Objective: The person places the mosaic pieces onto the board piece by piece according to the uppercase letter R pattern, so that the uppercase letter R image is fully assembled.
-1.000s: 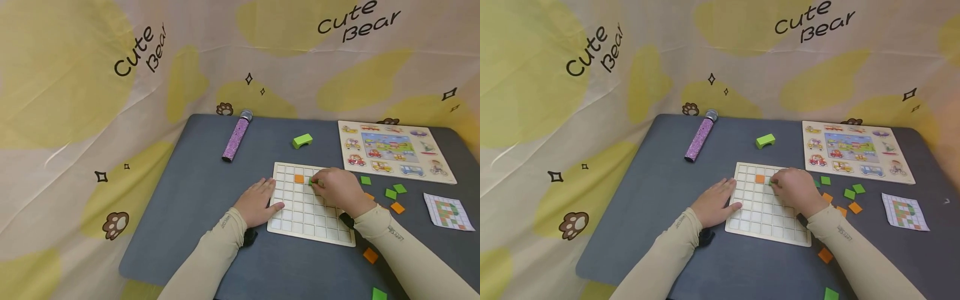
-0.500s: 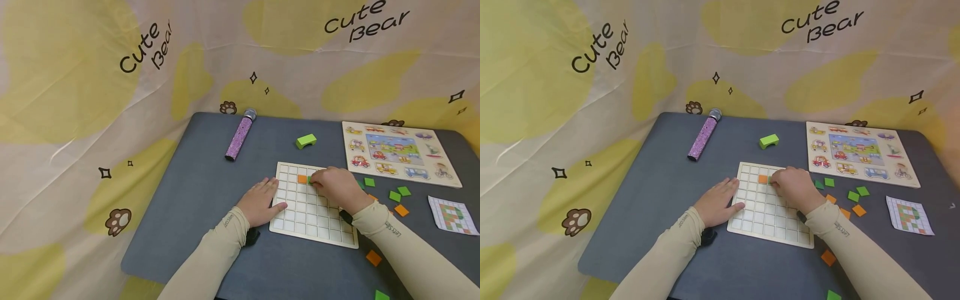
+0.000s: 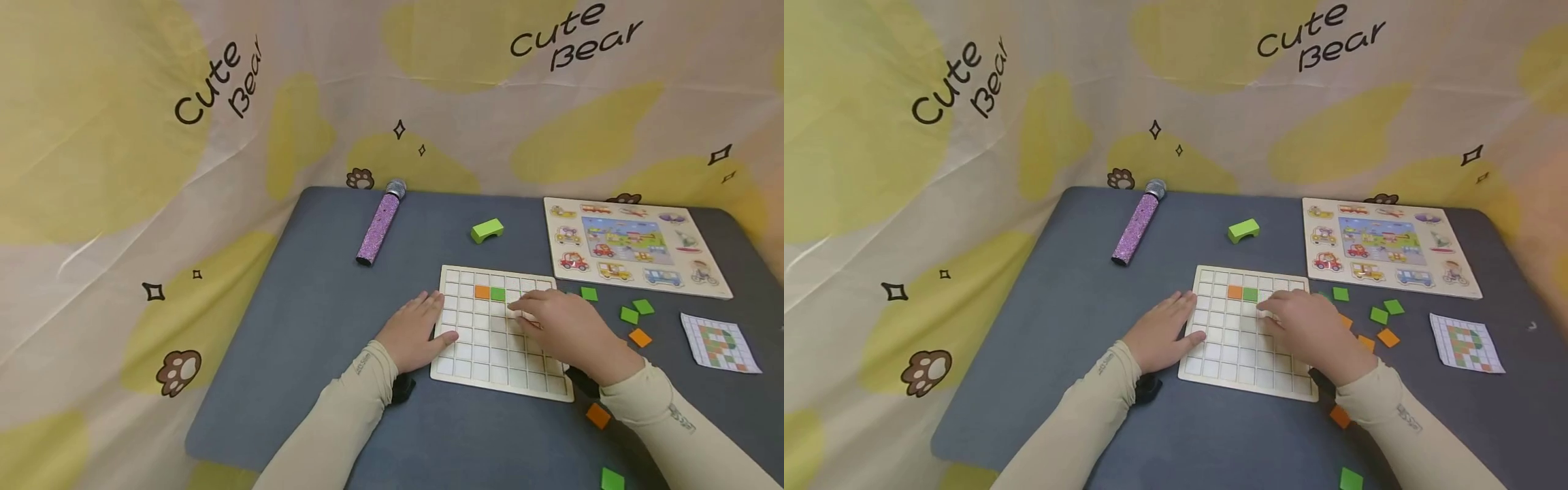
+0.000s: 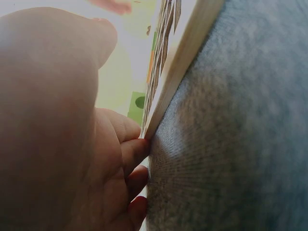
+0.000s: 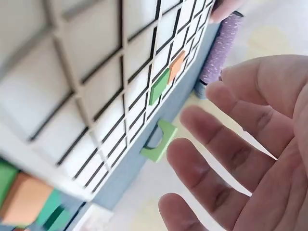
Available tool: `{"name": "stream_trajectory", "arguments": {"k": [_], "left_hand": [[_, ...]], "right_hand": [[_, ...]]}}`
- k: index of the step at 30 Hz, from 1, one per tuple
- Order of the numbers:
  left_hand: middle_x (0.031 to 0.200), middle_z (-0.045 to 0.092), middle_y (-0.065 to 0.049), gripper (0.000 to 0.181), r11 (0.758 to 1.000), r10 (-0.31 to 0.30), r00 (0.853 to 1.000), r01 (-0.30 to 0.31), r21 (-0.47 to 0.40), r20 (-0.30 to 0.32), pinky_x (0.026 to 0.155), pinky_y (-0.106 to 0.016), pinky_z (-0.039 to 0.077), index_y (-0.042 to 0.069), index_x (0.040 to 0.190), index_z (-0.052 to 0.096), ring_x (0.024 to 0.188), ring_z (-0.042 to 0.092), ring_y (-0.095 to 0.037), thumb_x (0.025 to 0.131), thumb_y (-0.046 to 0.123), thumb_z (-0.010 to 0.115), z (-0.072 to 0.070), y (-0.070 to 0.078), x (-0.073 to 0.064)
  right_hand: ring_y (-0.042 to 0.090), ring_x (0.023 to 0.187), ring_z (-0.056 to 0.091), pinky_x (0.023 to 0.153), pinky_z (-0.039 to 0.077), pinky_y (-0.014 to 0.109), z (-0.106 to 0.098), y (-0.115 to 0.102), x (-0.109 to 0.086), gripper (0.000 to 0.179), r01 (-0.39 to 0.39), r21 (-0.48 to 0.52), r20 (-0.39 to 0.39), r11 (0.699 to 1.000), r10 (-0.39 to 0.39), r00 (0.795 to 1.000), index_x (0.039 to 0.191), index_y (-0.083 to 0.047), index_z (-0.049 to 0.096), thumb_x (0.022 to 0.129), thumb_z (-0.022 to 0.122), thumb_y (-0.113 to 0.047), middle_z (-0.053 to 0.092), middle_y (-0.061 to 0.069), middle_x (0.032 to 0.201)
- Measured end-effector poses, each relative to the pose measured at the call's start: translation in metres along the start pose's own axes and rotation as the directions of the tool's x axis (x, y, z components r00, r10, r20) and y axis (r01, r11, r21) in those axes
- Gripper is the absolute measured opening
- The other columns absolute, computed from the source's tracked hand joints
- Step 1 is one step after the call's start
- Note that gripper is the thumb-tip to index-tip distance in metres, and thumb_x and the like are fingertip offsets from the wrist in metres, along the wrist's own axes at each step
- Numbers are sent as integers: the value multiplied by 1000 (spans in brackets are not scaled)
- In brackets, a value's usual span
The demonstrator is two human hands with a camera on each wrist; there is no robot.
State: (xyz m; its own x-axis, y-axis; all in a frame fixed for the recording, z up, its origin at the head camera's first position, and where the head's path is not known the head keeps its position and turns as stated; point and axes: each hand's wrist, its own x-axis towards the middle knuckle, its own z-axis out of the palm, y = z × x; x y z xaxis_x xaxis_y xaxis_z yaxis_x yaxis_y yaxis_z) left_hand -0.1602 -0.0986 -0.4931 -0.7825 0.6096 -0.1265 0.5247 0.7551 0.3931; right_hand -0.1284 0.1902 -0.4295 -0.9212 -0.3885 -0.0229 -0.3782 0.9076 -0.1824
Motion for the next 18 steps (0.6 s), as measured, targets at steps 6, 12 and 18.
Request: {"name": "stream_trajectory", "arguments": {"k": [6, 12, 18], "left_hand": [[174, 27, -9, 83, 1000, -6, 1000, 6, 7, 10, 131, -42, 21, 4, 169, 28, 161, 21, -28, 110, 61, 43, 0, -2, -1], [174, 26, -8, 83, 1000, -11, 1000, 11, 0, 14, 131, -43, 20, 4, 169, 28, 162, 20, -28, 110, 61, 43, 1, -1, -1], [175, 26, -8, 84, 1000, -5, 1000, 5, 4, 11, 130, -44, 21, 4, 169, 28, 162, 20, -28, 110, 62, 43, 0, 1, 0]], "right_hand": [[20, 80, 67, 60, 56, 39, -3, 21, -33, 21, -68, 9, -36, 998, 68, 997, 114, -10, 83, 95, 81, -18, 77, 4, 101], [20, 73, 61, 57, 50, 39, -17, 76, -57, 33, -245, 12, 14, 969, 245, 969, 125, -4, 78, 95, 81, -19, 76, 17, 106], [36, 85, 67, 66, 56, 55, -27, 120, -78, 35, -405, -7, 148, 914, 402, 904, 119, 0, 76, 90, 83, -19, 73, 26, 107]]}}
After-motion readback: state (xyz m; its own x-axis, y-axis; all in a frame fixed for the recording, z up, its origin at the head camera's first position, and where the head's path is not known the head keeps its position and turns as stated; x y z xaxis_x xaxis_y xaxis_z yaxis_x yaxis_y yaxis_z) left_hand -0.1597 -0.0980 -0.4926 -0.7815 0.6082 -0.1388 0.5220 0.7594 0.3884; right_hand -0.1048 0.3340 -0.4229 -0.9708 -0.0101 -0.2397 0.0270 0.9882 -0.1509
